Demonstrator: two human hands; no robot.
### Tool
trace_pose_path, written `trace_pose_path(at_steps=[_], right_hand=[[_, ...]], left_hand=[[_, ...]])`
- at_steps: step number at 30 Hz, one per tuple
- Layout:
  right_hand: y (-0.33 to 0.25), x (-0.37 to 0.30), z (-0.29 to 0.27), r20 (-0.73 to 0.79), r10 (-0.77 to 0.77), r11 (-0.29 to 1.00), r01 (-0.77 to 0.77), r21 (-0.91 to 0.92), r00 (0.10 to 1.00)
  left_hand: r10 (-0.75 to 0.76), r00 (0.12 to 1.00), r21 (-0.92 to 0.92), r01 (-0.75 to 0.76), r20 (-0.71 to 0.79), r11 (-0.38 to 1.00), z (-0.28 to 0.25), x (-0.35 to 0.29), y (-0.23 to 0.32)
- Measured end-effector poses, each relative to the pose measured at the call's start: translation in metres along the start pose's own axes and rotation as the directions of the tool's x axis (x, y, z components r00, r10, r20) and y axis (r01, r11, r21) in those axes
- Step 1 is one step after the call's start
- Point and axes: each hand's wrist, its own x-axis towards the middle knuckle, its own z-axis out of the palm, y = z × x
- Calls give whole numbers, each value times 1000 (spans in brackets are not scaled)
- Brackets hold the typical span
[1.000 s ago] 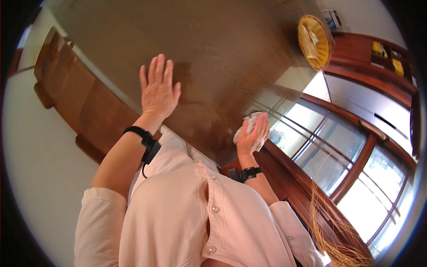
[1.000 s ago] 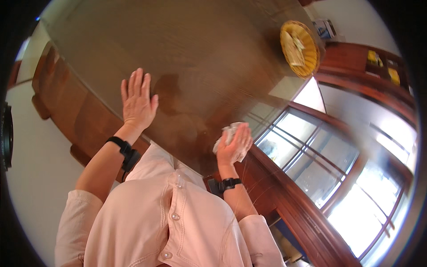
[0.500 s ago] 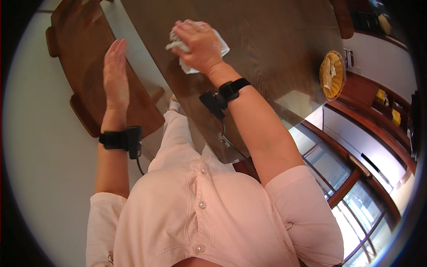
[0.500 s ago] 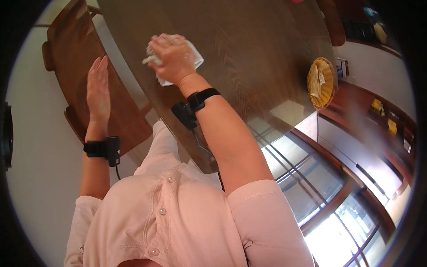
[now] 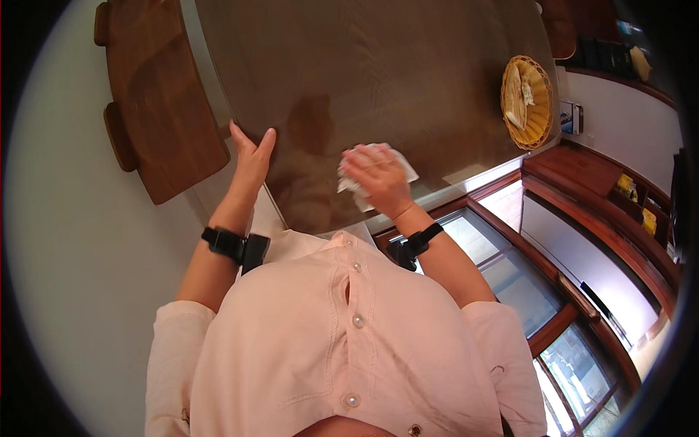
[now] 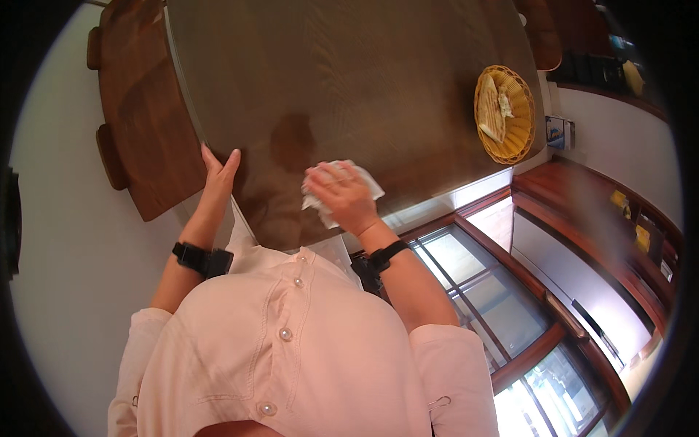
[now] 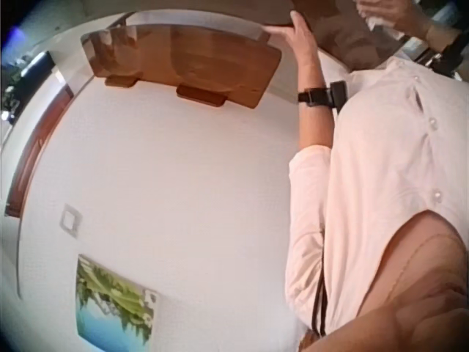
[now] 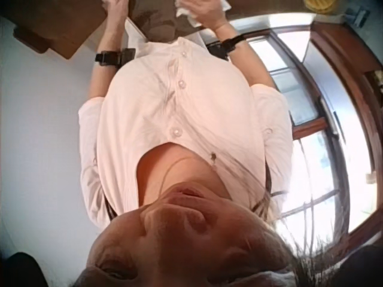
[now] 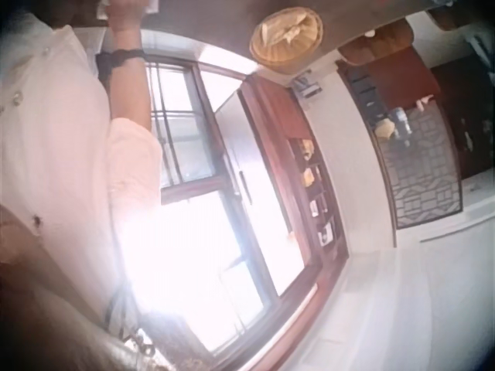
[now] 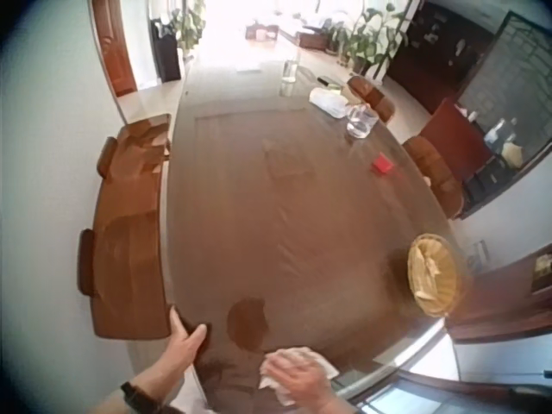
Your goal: The person rinses a cloth in a sink, wipes the faucet and kitchen counter, and then cleans a dining table, moving a basket of food, a glass, and a phone. They finish by placing the basket into a refrigerator and wiping the kitchen counter again.
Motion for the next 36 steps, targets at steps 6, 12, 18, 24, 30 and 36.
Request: trace_pose_path(at_steps=[6,12,18,24,30,36], right_hand=[[79,-25,-38,-330,465,885,-415,212,822],[133,-76,-59,-458,777,613,-681,400,431],[14,-48,-15,-248,414,905,-426,5,876],[-27,-37,6,-16,-24,999,25,45,1000],[1,-71,-9,-111,62,995,-53,89,992],[79,-114,-53,-308,340,924,-376,-64,888]], left_hand=[[-170,984,279,149,53,949,12,11,13],[-253,967,364,228,24,903,11,20,14],[-253,967,365,226,28,903,9,20,7],[-169,984,404,130,62,905,6,24,-4],[-176,984,376,150,36,914,7,26,-9],[-106,993,439,119,-53,891,-14,29,-16]])
